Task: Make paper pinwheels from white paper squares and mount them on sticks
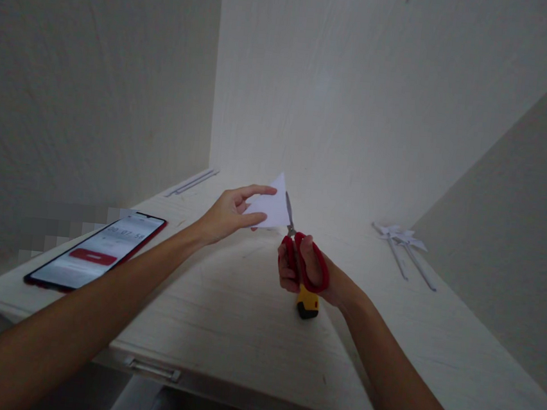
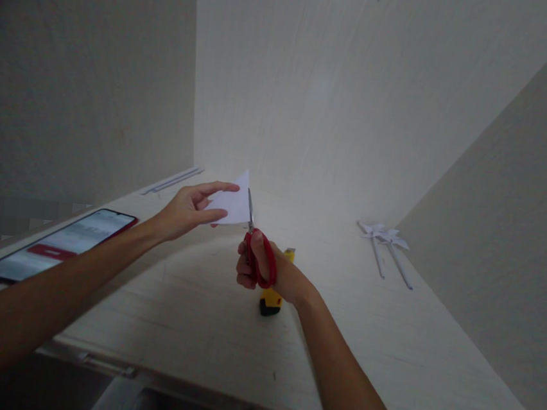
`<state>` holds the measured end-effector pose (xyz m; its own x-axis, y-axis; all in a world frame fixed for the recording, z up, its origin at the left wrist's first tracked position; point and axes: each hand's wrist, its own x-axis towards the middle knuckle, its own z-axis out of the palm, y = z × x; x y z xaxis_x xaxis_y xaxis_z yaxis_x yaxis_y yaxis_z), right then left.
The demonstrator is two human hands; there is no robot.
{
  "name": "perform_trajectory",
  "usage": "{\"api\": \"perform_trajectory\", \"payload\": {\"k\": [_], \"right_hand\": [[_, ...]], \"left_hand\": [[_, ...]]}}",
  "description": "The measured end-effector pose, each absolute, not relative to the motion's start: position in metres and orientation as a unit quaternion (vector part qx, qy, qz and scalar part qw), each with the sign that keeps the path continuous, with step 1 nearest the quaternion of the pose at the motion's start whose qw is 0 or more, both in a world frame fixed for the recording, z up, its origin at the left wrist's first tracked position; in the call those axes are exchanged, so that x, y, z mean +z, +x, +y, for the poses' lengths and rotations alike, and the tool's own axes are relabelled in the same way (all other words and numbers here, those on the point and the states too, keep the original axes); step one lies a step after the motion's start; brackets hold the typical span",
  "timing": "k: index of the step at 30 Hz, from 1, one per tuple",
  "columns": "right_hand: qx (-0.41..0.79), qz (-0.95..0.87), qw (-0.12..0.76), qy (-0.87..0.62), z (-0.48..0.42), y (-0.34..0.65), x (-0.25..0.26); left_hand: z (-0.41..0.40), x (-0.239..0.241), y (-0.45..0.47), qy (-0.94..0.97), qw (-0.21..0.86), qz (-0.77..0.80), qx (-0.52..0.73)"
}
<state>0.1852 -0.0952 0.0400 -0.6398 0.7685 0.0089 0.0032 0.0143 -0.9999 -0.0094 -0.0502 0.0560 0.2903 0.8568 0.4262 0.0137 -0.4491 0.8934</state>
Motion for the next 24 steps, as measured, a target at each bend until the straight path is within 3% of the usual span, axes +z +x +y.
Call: {"api": "perform_trajectory", "payload": {"k": [24], "right_hand": [[0.634, -0.632, 0.313, -0.315, -0.0941, 0.1808, 0.036]], "left_hand": [[-0.05, 0.0555, -0.0093, 0.683, 0.424, 0.311, 0.507]]}}
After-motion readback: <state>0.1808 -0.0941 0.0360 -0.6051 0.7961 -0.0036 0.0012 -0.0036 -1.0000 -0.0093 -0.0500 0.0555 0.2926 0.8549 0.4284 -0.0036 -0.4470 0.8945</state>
